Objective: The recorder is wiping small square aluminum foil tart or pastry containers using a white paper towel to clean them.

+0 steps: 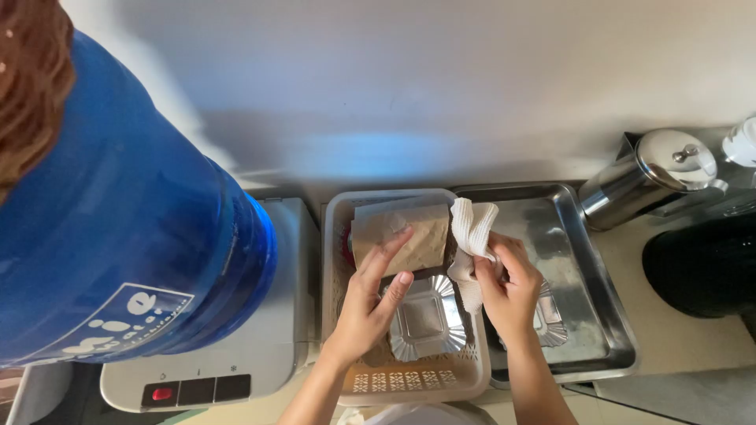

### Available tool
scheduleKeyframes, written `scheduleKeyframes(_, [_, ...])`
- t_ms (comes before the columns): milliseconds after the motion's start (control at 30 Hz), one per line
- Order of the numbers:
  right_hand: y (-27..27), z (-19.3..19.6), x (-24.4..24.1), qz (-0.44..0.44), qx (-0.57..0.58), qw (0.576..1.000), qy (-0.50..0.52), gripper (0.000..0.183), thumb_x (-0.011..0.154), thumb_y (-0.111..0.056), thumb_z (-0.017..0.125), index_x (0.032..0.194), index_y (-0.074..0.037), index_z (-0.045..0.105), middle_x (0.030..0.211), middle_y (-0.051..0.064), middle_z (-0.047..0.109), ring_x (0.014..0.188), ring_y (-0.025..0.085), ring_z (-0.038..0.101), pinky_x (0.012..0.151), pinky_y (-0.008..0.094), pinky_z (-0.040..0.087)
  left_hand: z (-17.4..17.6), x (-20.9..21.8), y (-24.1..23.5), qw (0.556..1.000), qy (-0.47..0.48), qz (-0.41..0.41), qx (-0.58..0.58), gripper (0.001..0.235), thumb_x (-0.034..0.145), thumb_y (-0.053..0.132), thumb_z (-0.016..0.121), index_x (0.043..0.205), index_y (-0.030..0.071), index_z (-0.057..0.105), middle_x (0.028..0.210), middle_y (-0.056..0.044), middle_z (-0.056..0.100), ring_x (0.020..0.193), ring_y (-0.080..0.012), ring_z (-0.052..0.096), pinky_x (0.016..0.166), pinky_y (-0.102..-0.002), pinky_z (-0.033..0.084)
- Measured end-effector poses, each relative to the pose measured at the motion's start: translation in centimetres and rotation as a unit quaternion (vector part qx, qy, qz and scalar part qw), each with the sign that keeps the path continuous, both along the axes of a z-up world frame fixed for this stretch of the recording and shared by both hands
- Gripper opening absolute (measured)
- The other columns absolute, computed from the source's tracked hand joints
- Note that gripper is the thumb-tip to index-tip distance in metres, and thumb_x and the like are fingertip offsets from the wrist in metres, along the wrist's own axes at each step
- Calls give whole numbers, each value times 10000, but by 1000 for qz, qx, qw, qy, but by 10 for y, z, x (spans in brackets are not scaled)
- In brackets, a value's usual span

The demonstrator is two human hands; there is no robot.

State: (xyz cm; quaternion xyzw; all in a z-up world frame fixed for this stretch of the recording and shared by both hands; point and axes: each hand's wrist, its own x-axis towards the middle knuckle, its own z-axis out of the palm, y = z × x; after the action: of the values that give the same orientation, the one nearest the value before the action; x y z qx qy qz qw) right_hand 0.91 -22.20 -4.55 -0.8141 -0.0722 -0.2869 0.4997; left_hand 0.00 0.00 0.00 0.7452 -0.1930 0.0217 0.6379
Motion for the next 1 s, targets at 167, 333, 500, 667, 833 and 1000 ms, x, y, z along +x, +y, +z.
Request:
scheduleKeyframes(167, [2,0,4,-7,-16,1000,-20,305,904,44,676,1207,11,685,1125,111,719,1008,183,675,818,274,520,2,3,6,1000,-14,7,4,496,1053,221,575,1501,24,495,1487,-179,571,1431,-309,521,1187,-394,363])
scheduleKeyframes(333, [6,3,3,-27,16,999,40,304,895,27,693,1196,-4,705,1085,97,721,801,140,635,645,247,490,6,2,10,1000,-29,8,0,482,1059,204,563,1504,32,492,1518,-167,554,1454,-306,502,1195,-397,360])
scheduleKeyframes(500, [11,7,2,-8,15,1000,4,304,899,33,671,1201,-3,691,1104,96,711,910,131,677,700,230,535,7,-1,13,999,-33,11,-8,468,1050,178,571,1488,27,507,1515,-157,564,1449,-304,503,1200,-397,350])
scheduleKeyframes(667, [14,10,1,-5,-11,1000,-26,308,903,39,674,1209,3,689,1098,107,721,938,153,674,767,253,521,9,-2,17,999,-42,16,-10,461,1053,179,568,1484,25,513,1509,-158,571,1443,-301,512,1201,-395,352])
scheduleKeyframes(833, [18,13,-2,-13,14,1000,18,312,893,24,672,1203,-3,698,1065,106,723,846,150,666,693,251,520,13,-6,21,999,-38,21,-15,471,1053,193,566,1489,24,508,1500,-159,579,1431,-299,522,1197,-391,358])
scheduleKeyframes(1000, [19,18,-5,-1,-12,1000,-24,293,909,22,679,1201,4,693,1075,109,729,909,159,678,737,261,518,12,-8,22,998,-56,23,-20,464,1063,193,561,1488,16,506,1521,-168,561,1455,-306,502,1203,-396,350])
